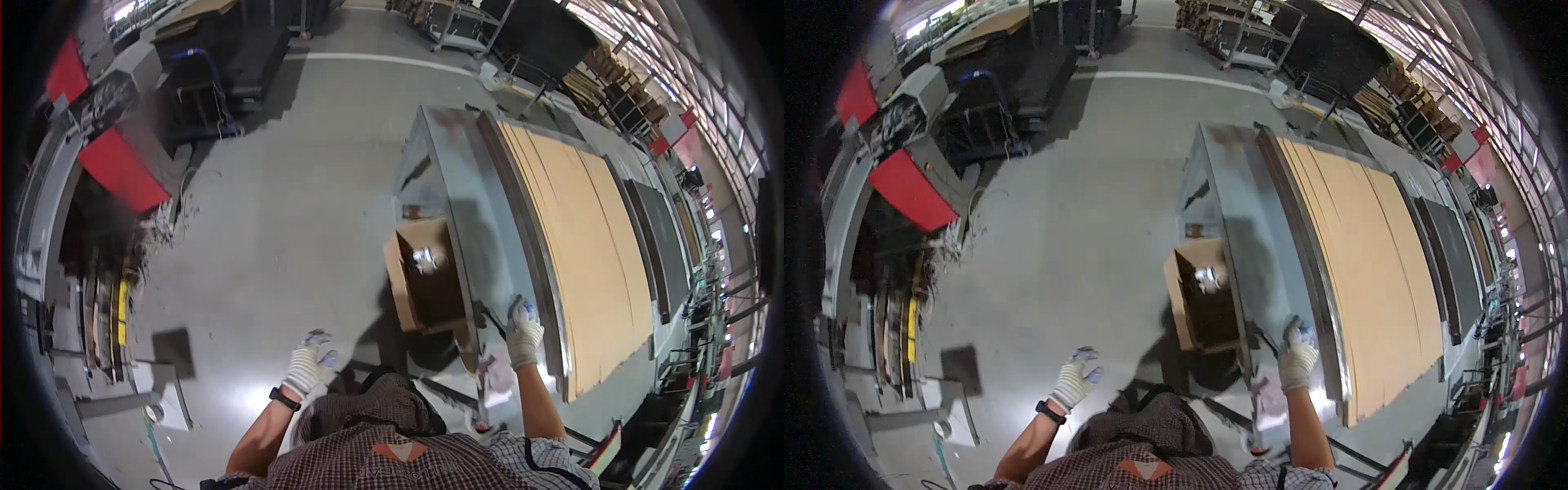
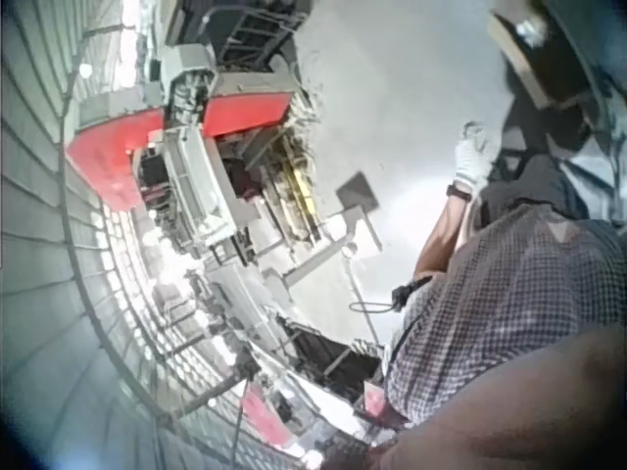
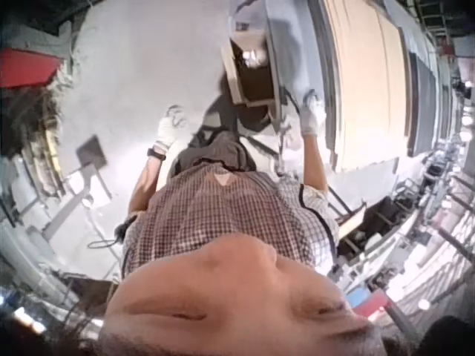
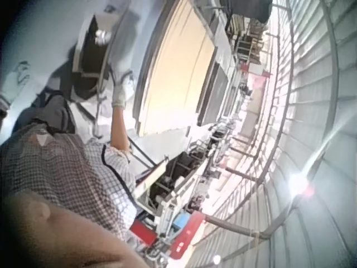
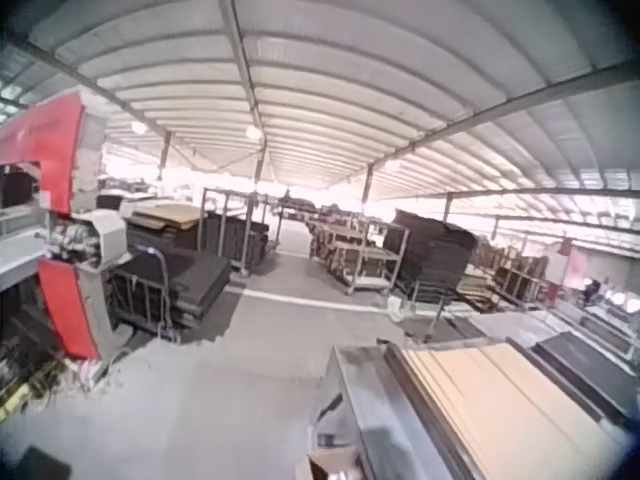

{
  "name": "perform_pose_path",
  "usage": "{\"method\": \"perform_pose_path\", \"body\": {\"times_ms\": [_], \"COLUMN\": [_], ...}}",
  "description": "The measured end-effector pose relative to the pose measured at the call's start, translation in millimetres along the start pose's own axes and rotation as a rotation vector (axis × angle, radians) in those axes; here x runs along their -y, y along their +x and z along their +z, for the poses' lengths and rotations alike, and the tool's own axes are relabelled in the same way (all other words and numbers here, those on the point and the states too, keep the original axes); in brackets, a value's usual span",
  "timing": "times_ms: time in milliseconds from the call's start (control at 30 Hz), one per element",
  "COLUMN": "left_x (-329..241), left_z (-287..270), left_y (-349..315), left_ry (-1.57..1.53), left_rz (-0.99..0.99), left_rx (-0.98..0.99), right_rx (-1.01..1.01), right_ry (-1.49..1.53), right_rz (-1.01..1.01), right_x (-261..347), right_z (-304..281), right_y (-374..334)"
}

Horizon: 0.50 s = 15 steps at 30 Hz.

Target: Packing long wooden or composite boards into cardboard sleeves and labeling them.

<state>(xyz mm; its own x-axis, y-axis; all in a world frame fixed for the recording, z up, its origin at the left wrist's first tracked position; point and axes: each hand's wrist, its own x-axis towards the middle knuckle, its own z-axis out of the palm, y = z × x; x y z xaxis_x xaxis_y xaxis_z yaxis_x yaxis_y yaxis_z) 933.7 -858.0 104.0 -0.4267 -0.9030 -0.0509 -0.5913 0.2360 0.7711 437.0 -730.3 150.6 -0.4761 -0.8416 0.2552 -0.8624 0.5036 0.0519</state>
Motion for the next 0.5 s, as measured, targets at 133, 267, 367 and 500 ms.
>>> {"method": "perform_pose_path", "body": {"times_ms": [133, 267, 367, 500], "left_x": [9, 65, 202, 307], "left_z": [-39, -71, -101, -179], "left_y": [161, 294, 346, 348], "left_ry": [0.135, 0.174, -0.221, -0.012], "left_rz": [0.262, 0.169, -0.295, -0.710], "left_rx": [0.011, 0.077, 0.240, 0.174], "right_rx": [0.115, 0.197, 0.163, 0.280], "right_ry": [0.117, 0.165, 0.214, 0.193], "right_rz": [0.007, 0.349, 0.615, 0.610], "right_x": [70, 130, 171, 210], "right_z": [17, 72, 118, 160], "right_y": [76, 162, 247, 371]}}
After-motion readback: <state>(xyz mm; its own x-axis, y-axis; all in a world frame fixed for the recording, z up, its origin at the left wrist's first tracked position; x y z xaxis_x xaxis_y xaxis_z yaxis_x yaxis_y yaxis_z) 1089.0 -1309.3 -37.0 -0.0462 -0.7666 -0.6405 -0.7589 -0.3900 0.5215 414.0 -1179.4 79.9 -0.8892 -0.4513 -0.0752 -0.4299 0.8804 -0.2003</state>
